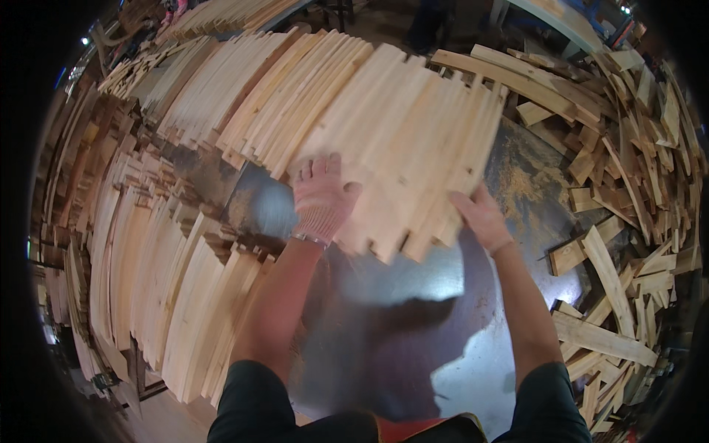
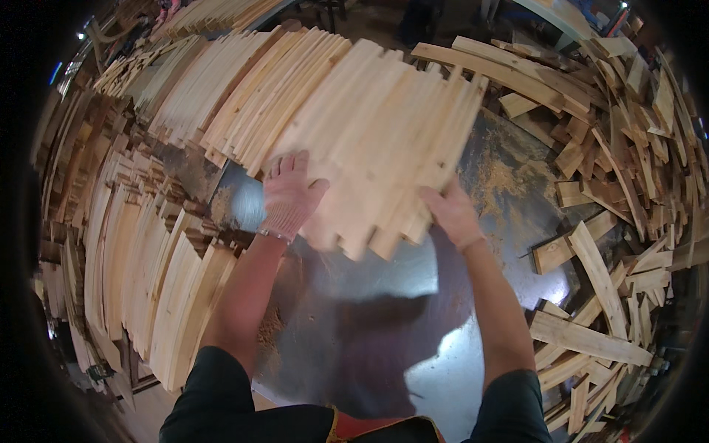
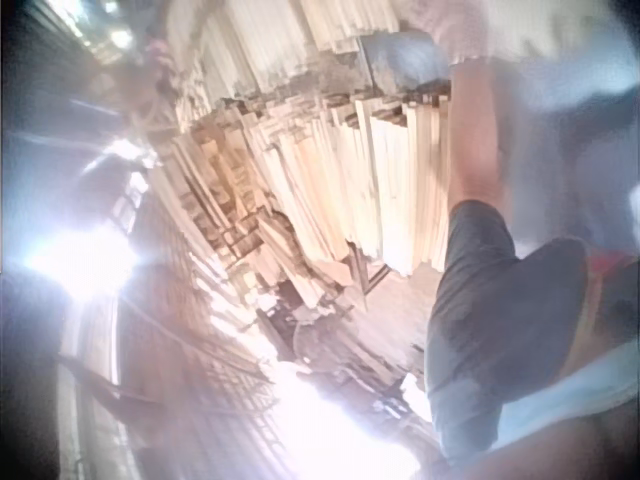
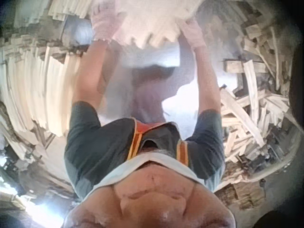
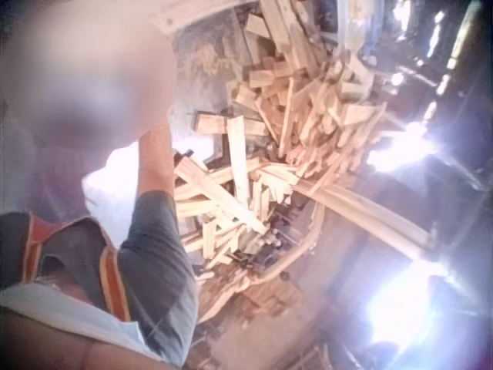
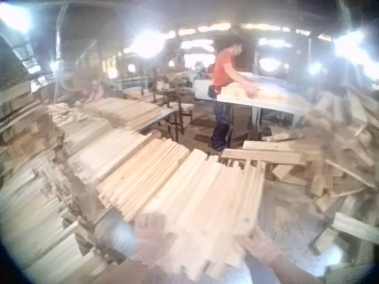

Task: The person sorts through a large pile of wooden planks on a metal table, picking up pieces and arranging them into neat stacks. They handle the wood by hand, moving pieces from a disorganized pile to organized stacks on the left side of the table.

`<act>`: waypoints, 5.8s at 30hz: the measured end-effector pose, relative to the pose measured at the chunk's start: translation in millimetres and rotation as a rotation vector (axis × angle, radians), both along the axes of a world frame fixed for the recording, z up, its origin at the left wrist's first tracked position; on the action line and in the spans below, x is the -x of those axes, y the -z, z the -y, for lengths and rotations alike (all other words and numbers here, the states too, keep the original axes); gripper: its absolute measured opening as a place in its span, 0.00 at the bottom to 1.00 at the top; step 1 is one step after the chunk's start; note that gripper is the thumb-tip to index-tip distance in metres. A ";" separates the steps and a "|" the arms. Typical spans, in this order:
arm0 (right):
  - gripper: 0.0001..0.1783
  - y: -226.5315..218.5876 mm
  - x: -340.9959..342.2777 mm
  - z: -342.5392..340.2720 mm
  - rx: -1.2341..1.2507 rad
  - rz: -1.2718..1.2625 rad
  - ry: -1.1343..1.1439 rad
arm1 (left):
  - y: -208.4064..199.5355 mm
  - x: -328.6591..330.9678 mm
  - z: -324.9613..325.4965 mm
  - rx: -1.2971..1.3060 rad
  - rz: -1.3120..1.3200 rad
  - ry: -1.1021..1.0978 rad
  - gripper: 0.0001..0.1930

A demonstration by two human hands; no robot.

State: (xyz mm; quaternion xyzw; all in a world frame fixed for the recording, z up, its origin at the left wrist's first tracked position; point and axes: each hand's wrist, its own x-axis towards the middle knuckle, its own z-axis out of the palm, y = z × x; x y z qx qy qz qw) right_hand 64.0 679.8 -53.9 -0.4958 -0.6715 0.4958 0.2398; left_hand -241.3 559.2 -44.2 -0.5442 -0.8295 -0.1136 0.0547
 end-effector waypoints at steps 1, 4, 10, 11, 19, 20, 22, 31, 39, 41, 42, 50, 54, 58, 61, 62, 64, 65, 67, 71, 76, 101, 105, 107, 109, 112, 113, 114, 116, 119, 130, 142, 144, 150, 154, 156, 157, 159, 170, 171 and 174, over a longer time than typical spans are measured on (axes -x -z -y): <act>0.44 7.7 30.0 -18.0 -0.012 0.102 0.042 | -3.5 2.5 3.3 0.049 -0.016 0.003 0.34; 0.52 35.7 84.6 -56.9 0.022 0.159 0.065 | 8.1 11.8 8.4 0.039 -0.078 -0.026 0.35; 0.51 -0.2 38.7 -30.5 0.084 0.032 -0.306 | -6.4 -40.5 27.6 -0.026 -0.041 0.014 0.35; 0.50 -1.0 5.0 -17.7 0.061 -0.037 -0.326 | -9.1 -58.0 37.5 -0.020 -0.020 0.082 0.34; 0.69 -82.0 -287.0 78.7 -0.016 1.217 -0.575 | -35.4 -159.0 200.4 0.264 0.201 0.543 0.40; 0.67 -78.2 -304.6 96.0 -0.019 1.300 -0.591 | -40.0 -173.9 209.7 0.281 0.239 0.590 0.40; 0.59 -36.5 -332.4 138.2 -0.237 1.421 -0.538 | -50.3 -205.4 227.6 0.326 0.280 0.653 0.41; 0.43 -65.0 -219.3 340.5 -0.589 0.459 -0.794 | -27.8 -328.9 320.1 0.607 0.273 0.607 0.53; 0.57 -48.2 -434.7 203.9 -0.371 1.214 -0.495 | -10.6 -327.9 429.7 0.482 0.171 0.547 0.42; 0.66 -106.0 -376.4 240.7 -0.095 1.031 -0.551 | -26.0 -308.3 449.6 0.500 0.176 0.488 0.41; 0.67 -71.3 -395.9 249.3 -0.258 1.024 -0.594 | -31.9 -298.3 457.1 0.512 0.193 0.474 0.40; 0.43 -57.7 -309.9 342.3 -0.097 0.341 -0.294 | -78.1 -177.2 553.3 0.424 0.543 -0.018 0.27; 0.32 1.4 -203.0 391.1 0.170 0.311 -0.271 | -57.5 -104.2 582.6 0.446 0.537 -0.133 0.19; 0.33 20.7 -33.3 468.0 0.279 0.343 -0.376 | -24.7 -42.3 614.4 0.219 0.150 -0.123 0.23; 0.42 21.9 88.6 512.9 0.121 0.185 -0.398 | -31.6 1.3 641.6 0.078 0.086 -0.243 0.25; 0.47 1.3 126.7 521.8 0.276 0.179 -0.492 | -28.3 24.6 655.0 -0.152 -0.036 -0.288 0.25; 0.50 -8.5 164.9 525.5 0.482 0.106 -0.558 | -14.8 75.9 681.7 -0.442 -0.141 -0.469 0.25; 0.48 1.7 176.9 527.0 0.530 0.037 -0.543 | -0.8 105.6 693.3 -0.504 -0.132 -0.607 0.24; 0.36 -18.2 196.8 552.2 0.681 -0.102 -0.348 | 48.7 167.4 749.5 -1.057 1.015 -0.733 0.24; 0.35 -17.1 207.9 557.1 0.679 -0.121 -0.199 | 84.9 215.2 735.0 -1.336 1.721 -1.240 0.26; 0.34 5.0 220.6 538.7 0.723 -0.134 -0.018 | 32.4 176.1 682.4 -1.533 2.035 -1.003 0.33; 0.73 4.3 97.9 443.2 0.259 0.276 -0.161 | -31.9 111.4 531.7 0.159 0.737 -0.368 0.34; 0.73 -2.2 112.9 456.1 0.204 0.288 -0.212 | 111.1 147.9 565.0 0.205 0.370 -0.328 0.39; 0.72 -5.0 104.5 452.8 0.214 0.289 -0.140 | 95.1 94.6 532.5 -0.006 1.033 -0.403 0.38; 0.70 -12.3 93.7 447.3 0.261 0.283 -0.079 | 43.7 46.8 518.6 -0.137 1.509 -0.437 0.38; 0.68 -8.9 72.3 454.5 0.306 0.239 -0.126 | 39.8 19.4 561.1 -0.328 2.009 -0.360 0.46; 0.68 -8.2 63.7 458.2 0.305 0.207 -0.141 | 69.6 19.4 577.6 -0.350 2.118 -0.355 0.48; 0.68 -2.9 51.1 462.5 0.305 0.185 -0.146 | 90.5 17.2 582.8 -0.361 2.241 -0.345 0.50; 0.67 -9.4 43.0 472.1 0.361 0.132 -0.122 | 87.6 4.3 583.6 -0.345 1.969 -0.208 0.52; 0.63 -19.6 47.8 468.3 0.499 -0.183 -0.067 | 29.5 -2.0 555.1 -0.247 1.851 -0.294 0.55; 0.49 -108.0 126.3 317.1 0.382 -0.709 0.097 | -87.3 91.6 327.9 -0.212 1.734 0.086 0.47; 0.48 -119.7 273.7 -25.8 0.177 -0.406 0.100 | -95.3 306.8 -125.7 0.156 0.823 0.421 0.19; 0.55 -102.3 293.3 -25.7 0.155 -0.217 0.089 | -33.8 352.3 -149.2 0.093 0.018 0.609 0.14; 0.56 -68.6 227.8 14.7 0.057 -0.074 0.053 | -27.5 343.3 -91.9 0.090 0.958 0.191 0.23; 0.51 -103.5 137.4 77.8 -0.097 0.273 0.018 | -91.5 291.1 47.3 -0.153 0.597 0.135 0.28; 0.45 -102.3 65.0 91.5 -0.329 0.352 -0.016 | -81.3 287.8 141.3 -0.191 0.538 0.104 0.29; 0.47 -86.9 18.0 90.7 -0.510 0.604 -0.090 | -77.1 272.5 189.7 -0.156 0.514 0.103 0.30; 0.52 -70.4 -70.6 106.6 -0.434 0.942 -0.053 | -64.0 225.0 263.3 -0.012 0.448 0.172 0.32; 0.56 -1.2 -98.8 236.8 0.099 0.265 -0.037 | -17.3 98.7 506.0 0.647 0.197 -0.364 0.56; 0.55 -10.9 -72.2 258.5 0.172 0.141 0.011 | -13.5 103.7 518.9 0.670 0.182 -0.406 0.56; 0.41 16.4 -27.2 300.6 0.556 -0.299 0.119 | -23.3 123.2 526.0 0.607 0.414 -0.333 0.56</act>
